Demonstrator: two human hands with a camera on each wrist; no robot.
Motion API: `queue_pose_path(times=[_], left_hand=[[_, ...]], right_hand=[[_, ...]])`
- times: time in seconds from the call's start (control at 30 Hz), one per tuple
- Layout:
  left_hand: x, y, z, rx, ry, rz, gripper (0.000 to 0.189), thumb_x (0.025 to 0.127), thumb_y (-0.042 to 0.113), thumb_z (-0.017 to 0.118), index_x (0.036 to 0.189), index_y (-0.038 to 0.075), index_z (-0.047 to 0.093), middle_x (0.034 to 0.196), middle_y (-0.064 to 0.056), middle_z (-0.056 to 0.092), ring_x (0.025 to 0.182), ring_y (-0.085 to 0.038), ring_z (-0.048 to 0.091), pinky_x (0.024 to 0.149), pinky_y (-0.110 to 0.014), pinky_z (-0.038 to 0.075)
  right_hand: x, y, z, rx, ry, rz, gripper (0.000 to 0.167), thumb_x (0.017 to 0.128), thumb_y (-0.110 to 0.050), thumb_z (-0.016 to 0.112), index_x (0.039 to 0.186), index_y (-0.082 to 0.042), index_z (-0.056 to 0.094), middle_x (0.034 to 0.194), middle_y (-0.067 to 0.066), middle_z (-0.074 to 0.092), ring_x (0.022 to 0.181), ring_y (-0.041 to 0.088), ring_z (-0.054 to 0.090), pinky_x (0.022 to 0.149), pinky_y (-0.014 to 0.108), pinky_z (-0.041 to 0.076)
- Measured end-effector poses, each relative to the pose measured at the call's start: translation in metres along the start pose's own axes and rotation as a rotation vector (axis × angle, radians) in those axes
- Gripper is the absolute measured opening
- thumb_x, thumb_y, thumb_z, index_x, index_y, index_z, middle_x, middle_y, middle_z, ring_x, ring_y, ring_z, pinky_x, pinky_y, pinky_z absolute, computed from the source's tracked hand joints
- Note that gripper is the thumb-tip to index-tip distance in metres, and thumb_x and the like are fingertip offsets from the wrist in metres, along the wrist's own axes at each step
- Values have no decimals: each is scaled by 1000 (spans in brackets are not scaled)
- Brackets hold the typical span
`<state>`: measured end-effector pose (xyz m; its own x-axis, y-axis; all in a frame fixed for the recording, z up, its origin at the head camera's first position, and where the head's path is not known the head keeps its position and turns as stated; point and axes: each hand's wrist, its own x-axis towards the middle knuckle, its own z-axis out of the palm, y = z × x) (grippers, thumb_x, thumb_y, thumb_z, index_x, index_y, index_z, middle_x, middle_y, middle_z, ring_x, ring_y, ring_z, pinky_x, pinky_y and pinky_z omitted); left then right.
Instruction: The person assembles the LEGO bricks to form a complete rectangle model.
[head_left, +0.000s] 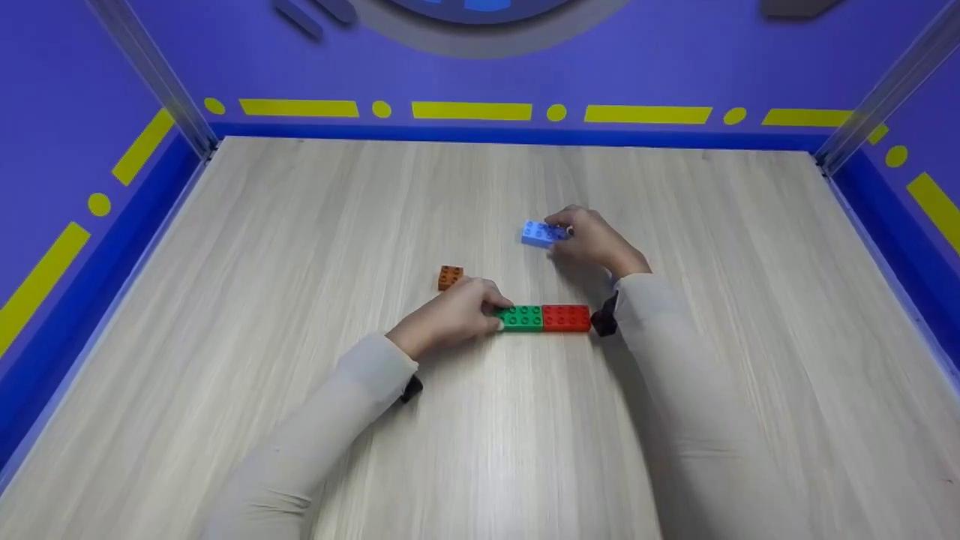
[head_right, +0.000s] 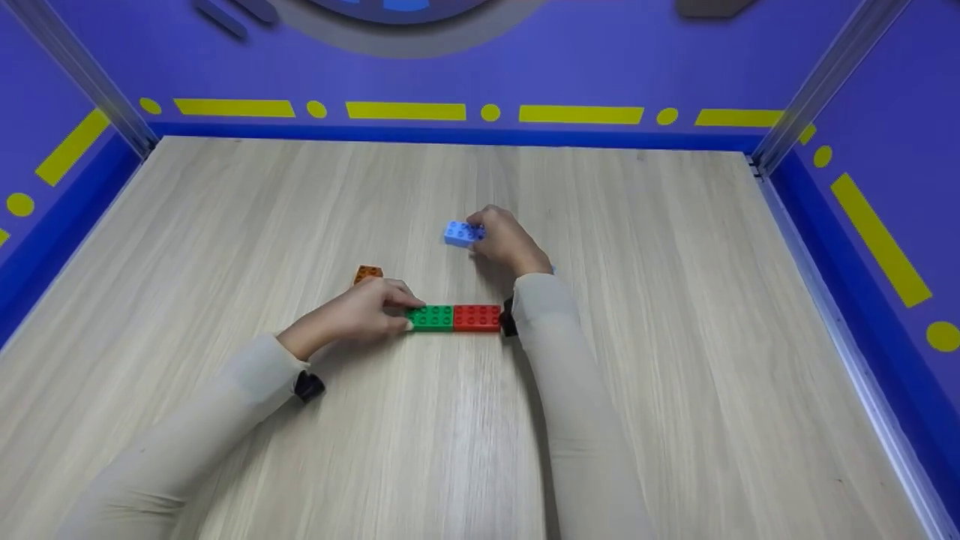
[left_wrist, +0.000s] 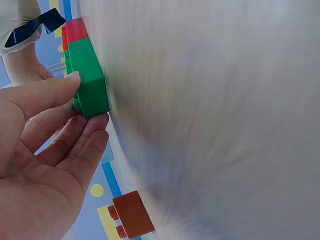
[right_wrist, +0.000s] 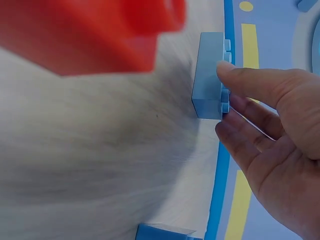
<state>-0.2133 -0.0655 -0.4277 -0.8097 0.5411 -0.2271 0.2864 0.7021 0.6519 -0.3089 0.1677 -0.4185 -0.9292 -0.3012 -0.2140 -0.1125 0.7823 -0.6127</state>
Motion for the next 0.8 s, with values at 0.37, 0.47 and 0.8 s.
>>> queue_pose_path(times=[0.37, 0.47, 0.8], left_hand=[[0, 0, 1, -12, -2, 10, 33, 88, 10, 67, 121, 9, 68, 118, -3, 65, 111, -17, 54, 99, -34, 43], [0, -1, 1, -19, 1, 18, 33, 88, 9, 67, 121, 8, 68, 118, -4, 66, 111, -16, 56, 98, -33, 44], [-2, -3, 0, -24, 3, 44, 33, 88, 10, 66, 121, 8, 68, 118, -5, 66, 111, -17, 57, 96, -34, 46]], right_hand=[[0, -1, 2, -39, 1, -31, 46, 85, -3, 69, 130, -1, 58, 129, 17, 53, 115, 29, 50, 106, 44, 40], [0, 0, 2, -50, -2, -35, 44, 85, -2, 69, 128, 0, 60, 126, 17, 55, 114, 29, 51, 104, 44, 42], [-2, -2, 3, -31, -3, 2, 40, 86, 0, 67, 126, -3, 61, 125, 16, 58, 112, 28, 53, 104, 43, 43]])
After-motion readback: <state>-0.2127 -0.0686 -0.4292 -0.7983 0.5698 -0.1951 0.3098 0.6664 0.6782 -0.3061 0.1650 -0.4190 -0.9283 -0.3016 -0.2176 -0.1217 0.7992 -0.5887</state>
